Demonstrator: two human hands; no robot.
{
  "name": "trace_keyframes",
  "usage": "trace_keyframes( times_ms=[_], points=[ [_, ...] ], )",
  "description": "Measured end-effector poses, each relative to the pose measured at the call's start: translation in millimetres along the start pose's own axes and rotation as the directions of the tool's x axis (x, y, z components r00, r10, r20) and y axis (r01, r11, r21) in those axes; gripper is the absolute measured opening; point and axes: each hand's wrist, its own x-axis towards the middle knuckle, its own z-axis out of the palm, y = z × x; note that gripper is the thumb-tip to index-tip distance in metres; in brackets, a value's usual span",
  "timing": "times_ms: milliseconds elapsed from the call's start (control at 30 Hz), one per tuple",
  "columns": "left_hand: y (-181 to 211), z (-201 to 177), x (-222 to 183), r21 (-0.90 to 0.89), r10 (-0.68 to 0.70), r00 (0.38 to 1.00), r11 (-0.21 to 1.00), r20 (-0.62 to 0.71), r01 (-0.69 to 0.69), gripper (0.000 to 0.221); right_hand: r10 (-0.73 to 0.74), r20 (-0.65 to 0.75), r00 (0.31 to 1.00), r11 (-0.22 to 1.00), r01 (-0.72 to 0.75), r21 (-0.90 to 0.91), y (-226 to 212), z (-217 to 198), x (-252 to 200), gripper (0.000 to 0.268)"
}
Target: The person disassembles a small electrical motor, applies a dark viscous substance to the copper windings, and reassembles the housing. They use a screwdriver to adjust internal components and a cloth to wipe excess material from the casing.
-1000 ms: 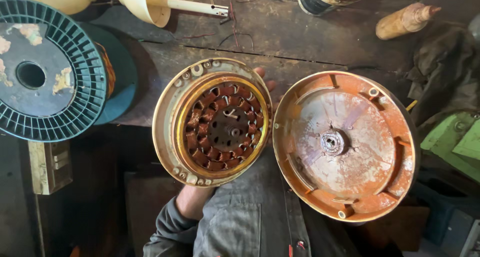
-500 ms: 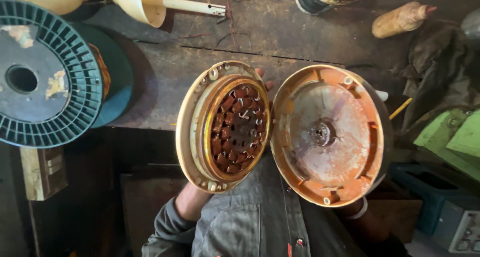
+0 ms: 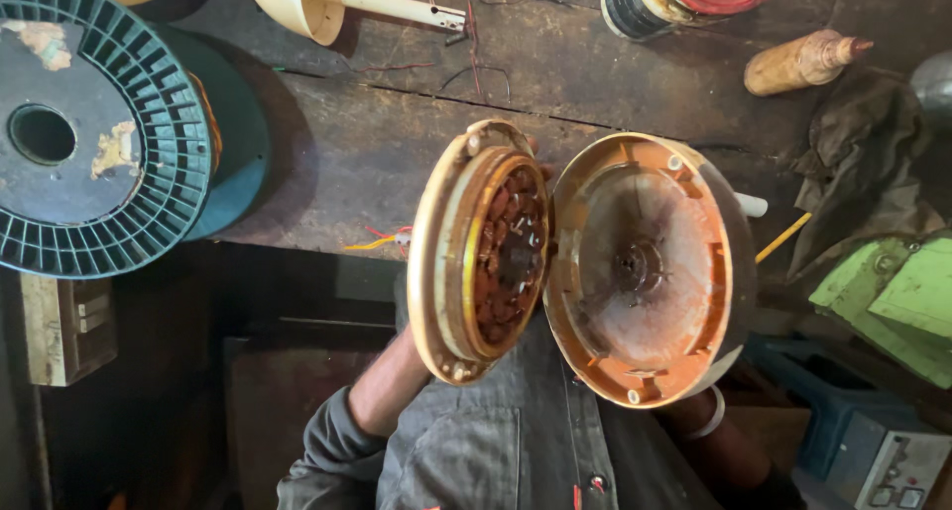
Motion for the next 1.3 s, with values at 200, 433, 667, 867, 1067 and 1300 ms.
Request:
trace_keyframes(
  times_ms=[200, 433, 667, 867, 1067, 1300],
  points=[
    [-16, -18, 11, 0.090, 0.124, 0.992, 0.988, -0.011, -0.123, 0.063, 0.004, -0.014, 1.000, 0.999, -0.004, -0.033, 1, -5, 12, 0.065],
    [-21, -15, 18, 0.457, 0.222, 0.970, 0.856, 0.099, -0.242, 0.067, 0.009, -0.025, 1.000, 0.998, -0.011, -0.067, 10, 0, 29, 0.066],
    [-23, -4, 29, 0.530, 0.269, 0.959, 0.802, 0.091, -0.275, 0.063, 0.036, -0.019, 0.999, 0.995, -0.037, -0.094, 18, 6, 53, 0.067],
    [-19, -5, 36, 0.590, 0.304, 0.947, 0.747, 0.107, -0.306, 0.058, 0.047, -0.003, 0.999, 0.991, -0.047, -0.123, 18, 11, 68, 0.068],
    [-15, -5, 36, 0.748, 0.340, 0.931, 0.582, 0.133, -0.319, 0.054, 0.057, 0.009, 0.998, 0.990, -0.055, -0.131, 17, 14, 72, 0.069],
    [-12, -3, 36, 0.797, 0.334, 0.922, 0.495, 0.195, -0.347, 0.057, 0.054, 0.004, 0.999, 0.990, -0.053, -0.129, 16, 12, 68, 0.070]
  ],
)
